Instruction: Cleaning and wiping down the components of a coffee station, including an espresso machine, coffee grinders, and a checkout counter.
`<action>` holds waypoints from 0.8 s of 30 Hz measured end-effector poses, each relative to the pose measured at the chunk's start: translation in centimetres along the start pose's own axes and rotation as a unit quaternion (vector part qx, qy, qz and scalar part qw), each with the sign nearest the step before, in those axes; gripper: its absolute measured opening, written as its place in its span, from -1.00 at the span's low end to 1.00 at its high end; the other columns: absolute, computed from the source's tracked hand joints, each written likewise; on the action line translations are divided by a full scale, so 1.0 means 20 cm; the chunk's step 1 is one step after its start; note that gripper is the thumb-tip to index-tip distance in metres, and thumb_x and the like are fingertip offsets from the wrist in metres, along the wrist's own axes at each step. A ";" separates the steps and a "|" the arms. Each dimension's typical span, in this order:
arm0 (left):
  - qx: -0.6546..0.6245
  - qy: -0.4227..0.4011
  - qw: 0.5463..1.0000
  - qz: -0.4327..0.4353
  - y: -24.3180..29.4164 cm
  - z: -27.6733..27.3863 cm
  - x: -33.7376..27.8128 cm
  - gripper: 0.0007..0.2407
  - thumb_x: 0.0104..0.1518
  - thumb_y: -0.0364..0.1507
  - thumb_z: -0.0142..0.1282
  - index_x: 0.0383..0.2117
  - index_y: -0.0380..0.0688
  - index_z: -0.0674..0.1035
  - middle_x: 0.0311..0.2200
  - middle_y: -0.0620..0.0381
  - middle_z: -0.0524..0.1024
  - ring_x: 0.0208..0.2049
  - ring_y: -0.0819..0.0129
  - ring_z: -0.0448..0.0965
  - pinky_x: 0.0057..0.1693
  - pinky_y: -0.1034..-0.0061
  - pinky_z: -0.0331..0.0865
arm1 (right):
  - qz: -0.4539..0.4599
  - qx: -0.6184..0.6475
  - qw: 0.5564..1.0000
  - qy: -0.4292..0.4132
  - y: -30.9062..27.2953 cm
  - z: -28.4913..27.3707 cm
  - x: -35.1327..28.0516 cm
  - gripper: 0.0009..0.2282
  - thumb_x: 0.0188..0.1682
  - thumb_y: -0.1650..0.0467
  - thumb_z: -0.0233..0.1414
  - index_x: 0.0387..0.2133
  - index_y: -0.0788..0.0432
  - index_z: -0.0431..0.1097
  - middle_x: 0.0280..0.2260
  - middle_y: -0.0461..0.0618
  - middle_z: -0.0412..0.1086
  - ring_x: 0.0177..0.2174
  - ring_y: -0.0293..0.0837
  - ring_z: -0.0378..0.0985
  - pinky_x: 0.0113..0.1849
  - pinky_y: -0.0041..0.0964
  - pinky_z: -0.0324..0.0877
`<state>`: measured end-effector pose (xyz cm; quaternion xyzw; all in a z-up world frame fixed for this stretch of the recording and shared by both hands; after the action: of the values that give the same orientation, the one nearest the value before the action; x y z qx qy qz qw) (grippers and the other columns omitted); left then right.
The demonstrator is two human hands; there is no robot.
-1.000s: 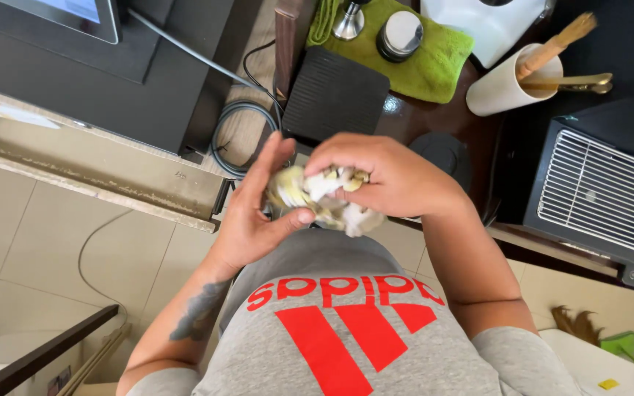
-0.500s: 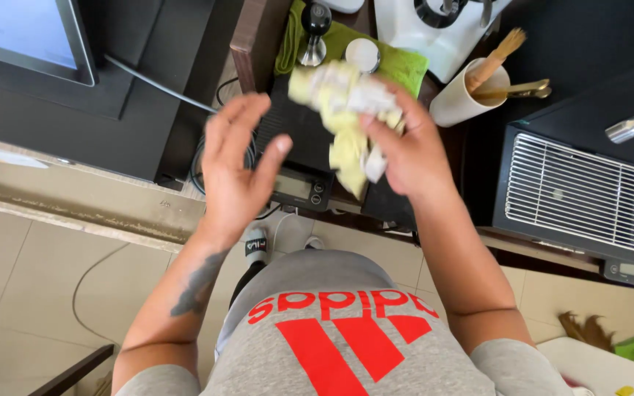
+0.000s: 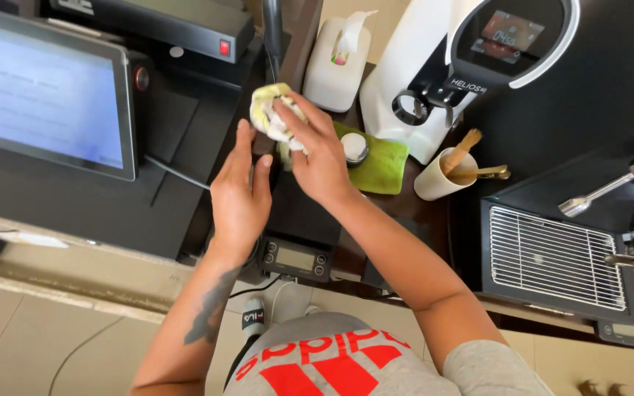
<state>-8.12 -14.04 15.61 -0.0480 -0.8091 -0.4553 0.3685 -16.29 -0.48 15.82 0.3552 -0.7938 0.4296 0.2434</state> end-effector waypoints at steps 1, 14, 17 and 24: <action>-0.003 -0.002 1.000 0.002 0.00 0.00 -0.01 -0.59 0.31 -0.59 0.11 0.29 -0.34 0.35 0.11 -0.25 0.53 0.06 -0.07 0.61 0.15 0.32 0.48 | 0.001 -0.004 1.000 0.002 0.06 0.02 0.03 -0.38 -0.13 0.71 -0.03 0.23 0.01 0.34 0.28 0.10 0.27 0.22 0.12 0.38 0.23 -0.17 0.33; 0.043 -0.032 0.993 0.108 0.20 -0.04 -0.01 -0.70 0.28 -0.58 0.15 0.14 -0.32 0.51 0.21 -0.21 0.39 0.24 -0.20 0.44 0.32 0.21 0.37 | 0.238 0.122 0.941 -0.207 0.04 -0.14 -0.32 -0.69 -0.07 0.50 0.20 -0.02 0.22 0.45 -0.10 0.10 0.53 -0.08 0.00 0.57 -0.04 -0.23 0.47; -0.054 -0.116 0.985 0.119 0.27 0.05 -0.04 -0.65 0.22 -0.55 0.22 0.14 -0.29 0.49 0.23 -0.19 0.36 0.25 -0.18 0.43 0.31 0.21 0.36 | 0.397 0.392 0.827 -0.073 0.08 -0.28 -0.46 -0.69 0.00 0.47 0.15 0.04 0.24 0.42 -0.12 0.05 0.54 -0.15 -0.07 0.59 -0.09 -0.16 0.51; -0.172 -0.250 0.953 -0.026 0.27 0.41 -0.21 -0.62 0.16 -0.56 0.13 0.15 -0.11 0.53 0.07 -0.10 0.53 0.03 -0.04 0.61 0.08 0.33 0.52 | 0.481 0.596 0.628 0.142 0.01 -0.41 -0.72 -0.61 0.05 0.48 0.07 0.17 0.19 0.26 -0.09 0.02 0.49 -0.13 -0.10 0.60 -0.10 -0.13 0.52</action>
<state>-7.34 -3.49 14.03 -0.2013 -0.7858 -0.5704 0.1289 -6.72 11.72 9.97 -0.0745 -0.3785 0.9098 -0.1529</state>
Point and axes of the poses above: each hand's wrist, its own x-axis towards the middle knuckle, its own z-axis out of the palm, y = z × x, the point moved 4 cm from there along x, towards the middle knuckle
